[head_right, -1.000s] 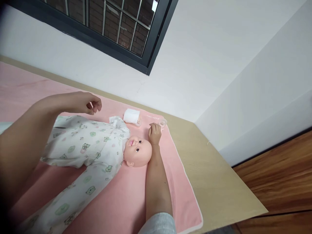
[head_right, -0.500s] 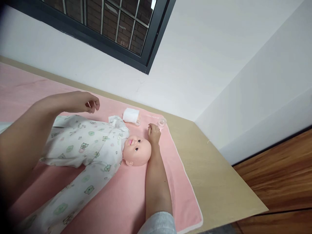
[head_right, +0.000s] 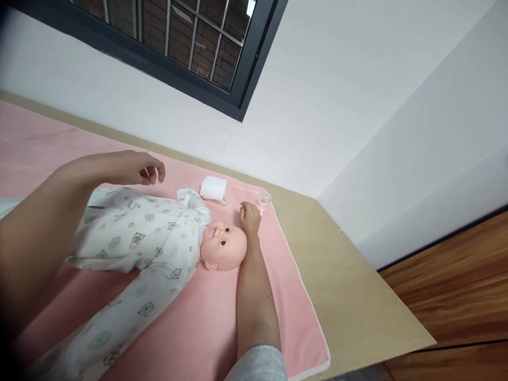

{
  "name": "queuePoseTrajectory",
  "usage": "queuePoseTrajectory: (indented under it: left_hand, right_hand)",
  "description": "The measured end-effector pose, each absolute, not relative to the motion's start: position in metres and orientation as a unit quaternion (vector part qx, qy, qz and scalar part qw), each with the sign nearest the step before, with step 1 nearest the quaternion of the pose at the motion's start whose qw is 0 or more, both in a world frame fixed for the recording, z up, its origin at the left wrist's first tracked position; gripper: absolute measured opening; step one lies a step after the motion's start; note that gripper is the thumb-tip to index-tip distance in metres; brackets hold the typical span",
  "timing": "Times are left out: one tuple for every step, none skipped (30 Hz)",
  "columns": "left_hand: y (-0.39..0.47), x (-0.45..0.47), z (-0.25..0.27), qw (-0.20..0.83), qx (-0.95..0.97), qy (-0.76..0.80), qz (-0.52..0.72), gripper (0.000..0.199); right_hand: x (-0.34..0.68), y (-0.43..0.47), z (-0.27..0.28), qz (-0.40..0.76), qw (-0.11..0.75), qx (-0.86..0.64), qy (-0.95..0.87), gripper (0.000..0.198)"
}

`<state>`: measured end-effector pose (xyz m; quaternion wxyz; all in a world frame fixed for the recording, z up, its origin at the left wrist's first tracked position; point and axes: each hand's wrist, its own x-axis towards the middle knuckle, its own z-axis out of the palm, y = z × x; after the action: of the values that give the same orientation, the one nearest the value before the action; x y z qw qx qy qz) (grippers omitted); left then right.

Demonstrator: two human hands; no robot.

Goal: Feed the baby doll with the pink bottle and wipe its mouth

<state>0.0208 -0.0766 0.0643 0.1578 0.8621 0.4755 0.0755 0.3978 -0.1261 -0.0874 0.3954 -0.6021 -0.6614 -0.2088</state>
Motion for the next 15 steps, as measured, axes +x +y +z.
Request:
queuePoseTrajectory:
  left_hand:
    - [-0.0763,0.0205,0.064,0.157,0.863,0.474,0.074,0.037]
    - [-0.0761,0.0202,0.0639,0.157,0.864,0.473,0.073,0.037]
    - [-0.0761,0.02,0.064,0.157,0.864,0.473,0.072,0.037]
    - [-0.0763,0.0199,0.0643,0.159,0.863,0.474,0.067,0.038]
    - [-0.0767,0.02,0.0648,0.162,0.862,0.477,0.059,0.037]
    - [-0.0772,0.0202,0.0655,0.165,0.861,0.479,0.051,0.037]
    - [-0.0779,0.0205,0.0662,0.168,0.859,0.481,0.042,0.037]
    - [-0.0785,0.0209,0.067,0.171,0.858,0.482,0.036,0.036]
    - [-0.0792,0.0213,0.0677,0.172,0.858,0.483,0.032,0.036]
    - [-0.0798,0.0217,0.0683,0.172,0.858,0.483,0.032,0.035]
    - [-0.0803,0.0221,0.0688,0.171,0.859,0.482,0.035,0.035]
    - [-0.0807,0.0225,0.0692,0.168,0.859,0.481,0.037,0.034]
    - [-0.081,0.0229,0.0695,0.165,0.861,0.48,0.039,0.034]
    - [-0.0814,0.0233,0.0698,0.163,0.863,0.476,0.04,0.033]
    - [-0.0818,0.0237,0.0701,0.16,0.865,0.474,0.042,0.032]
  right_hand:
    - [0.398,-0.126,-0.0875,-0.209,0.394,-0.602,-0.662,0.028]
    - [0.3981,-0.1259,-0.0876,-0.211,0.394,-0.603,-0.661,0.028]
    - [0.398,-0.1259,-0.0876,-0.212,0.394,-0.603,-0.661,0.028]
    - [0.3979,-0.126,-0.0875,-0.213,0.394,-0.603,-0.66,0.028]
    - [0.3976,-0.1261,-0.0875,-0.214,0.394,-0.603,-0.66,0.028]
    - [0.3973,-0.1263,-0.0873,-0.215,0.395,-0.601,-0.661,0.028]
    - [0.3968,-0.1264,-0.0872,-0.216,0.396,-0.6,-0.661,0.028]
    - [0.3964,-0.1266,-0.087,-0.216,0.397,-0.599,-0.661,0.028]
    - [0.3959,-0.1268,-0.0868,-0.215,0.398,-0.599,-0.661,0.028]
    - [0.3954,-0.127,-0.0865,-0.214,0.398,-0.6,-0.661,0.028]
    - [0.395,-0.1272,-0.0863,-0.213,0.398,-0.601,-0.659,0.028]
    - [0.3947,-0.1274,-0.0861,-0.213,0.398,-0.603,-0.658,0.028]
    - [0.3945,-0.1276,-0.0859,-0.213,0.397,-0.604,-0.657,0.028]
    - [0.3944,-0.1278,-0.0857,-0.213,0.396,-0.605,-0.657,0.028]
    - [0.3944,-0.128,-0.0855,-0.212,0.396,-0.606,-0.657,0.028]
